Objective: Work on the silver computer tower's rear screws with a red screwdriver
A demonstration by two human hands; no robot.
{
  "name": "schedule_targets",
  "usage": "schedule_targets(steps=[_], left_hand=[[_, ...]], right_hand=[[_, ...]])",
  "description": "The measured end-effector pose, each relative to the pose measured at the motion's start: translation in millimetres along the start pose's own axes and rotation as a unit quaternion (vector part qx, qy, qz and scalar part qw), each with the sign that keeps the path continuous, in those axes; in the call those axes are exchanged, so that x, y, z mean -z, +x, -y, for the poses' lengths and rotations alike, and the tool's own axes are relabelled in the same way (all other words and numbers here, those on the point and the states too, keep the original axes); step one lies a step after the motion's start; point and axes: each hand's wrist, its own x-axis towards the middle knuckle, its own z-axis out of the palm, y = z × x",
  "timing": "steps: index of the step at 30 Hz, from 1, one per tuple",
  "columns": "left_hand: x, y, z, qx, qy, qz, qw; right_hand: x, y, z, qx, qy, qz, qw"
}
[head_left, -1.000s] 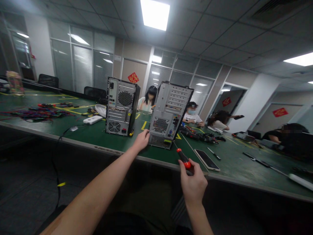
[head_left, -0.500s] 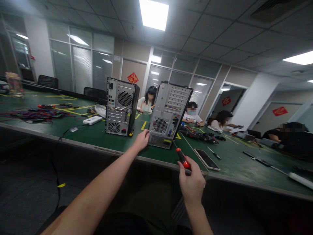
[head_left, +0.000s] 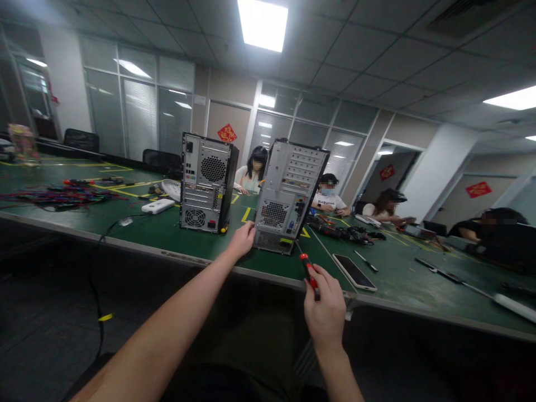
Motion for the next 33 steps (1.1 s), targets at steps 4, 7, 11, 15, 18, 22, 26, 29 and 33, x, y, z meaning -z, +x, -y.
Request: schedule_targets(steps=[4,7,11,15,18,22,26,29,33], left_hand=[[0.9,-0.3,-0.6,0.002,0.000,0.004,1.000],[1.2,-0.3,-0.4,0.007,-0.001,0.005,1.000],[1.1,-0.2,1.1,0.002,-0.012,0.007,1.000],[0.7,-0.3,2.1,0.000,-0.014,0.005,1.000],[0.5,-0.2,2.2,-0.004,-0.015,0.002,1.000],[0.5,-0.1,1.4,0.000,-0.013,0.003,1.000],[-1.1,0.7,2.7,-0.002,-0.002,-0.003,1.000],[-3.1,1.5,5.8,-0.009,-0.001,-0.008,1.000],[-3.7,1.8,7.9,-0.011,-0.005,-0.007,1.000]], right_hand=[[-1.7,-4.1,-1.8,-0.077,-0.011,-0.039,0.996],[-1.6,-5.1,-4.2,-0.110,-0.021,-0.048,0.993],[0.9,-1.6,-4.9,-0.065,-0.004,-0.042,0.997],[2.6,1.8,-2.5,-0.012,0.001,-0.006,1.000],[1.9,1.1,-1.6,-0.026,0.008,-0.011,1.000],[-0.7,-3.0,-4.7,-0.119,0.019,-0.047,0.992],[-0.1,-3.9,-7.3,-0.126,0.024,-0.054,0.990],[3.6,0.2,-4.7,-0.080,0.027,-0.028,0.996],[6.9,4.9,0.3,-0.056,0.016,0.013,0.998]])
